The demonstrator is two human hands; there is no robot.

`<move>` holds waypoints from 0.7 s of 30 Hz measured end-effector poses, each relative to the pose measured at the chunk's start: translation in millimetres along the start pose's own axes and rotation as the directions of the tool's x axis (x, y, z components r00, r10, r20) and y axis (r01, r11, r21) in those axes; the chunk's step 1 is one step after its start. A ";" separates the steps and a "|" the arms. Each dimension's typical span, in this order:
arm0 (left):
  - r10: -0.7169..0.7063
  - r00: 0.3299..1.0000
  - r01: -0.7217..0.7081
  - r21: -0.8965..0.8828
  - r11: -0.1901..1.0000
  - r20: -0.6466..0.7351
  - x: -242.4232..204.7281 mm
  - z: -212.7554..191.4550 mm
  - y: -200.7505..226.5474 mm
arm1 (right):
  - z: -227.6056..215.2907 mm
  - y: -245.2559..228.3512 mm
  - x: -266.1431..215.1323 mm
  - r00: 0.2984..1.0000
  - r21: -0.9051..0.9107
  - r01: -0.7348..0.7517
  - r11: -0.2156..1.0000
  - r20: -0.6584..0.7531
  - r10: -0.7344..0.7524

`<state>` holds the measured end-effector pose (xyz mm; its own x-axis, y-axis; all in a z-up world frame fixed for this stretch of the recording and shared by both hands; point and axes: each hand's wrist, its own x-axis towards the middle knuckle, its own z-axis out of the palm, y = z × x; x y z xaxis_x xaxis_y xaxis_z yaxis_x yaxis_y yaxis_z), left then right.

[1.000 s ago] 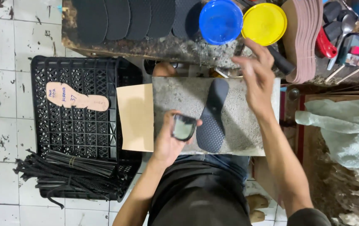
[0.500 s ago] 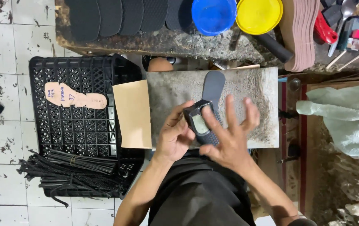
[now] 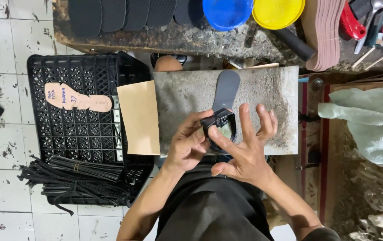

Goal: Applying adhesive to shoe heels and attaching them to the soles manually.

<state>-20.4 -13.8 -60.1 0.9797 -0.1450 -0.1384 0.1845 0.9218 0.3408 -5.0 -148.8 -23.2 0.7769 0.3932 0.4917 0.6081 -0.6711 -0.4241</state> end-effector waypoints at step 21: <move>0.081 0.991 -0.083 0.014 0.996 0.105 2.6 5.5 8.9 | -15.3 1.4 4.7 0.997 -0.158 0.033 0.987 -0.059 -0.043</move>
<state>-15.8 -8.0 -52.3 0.9942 -0.1069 -0.0123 0.1040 0.9257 0.3637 -3.0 -157.5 -9.9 0.7389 0.3839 0.5538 0.6002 -0.7485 -0.2820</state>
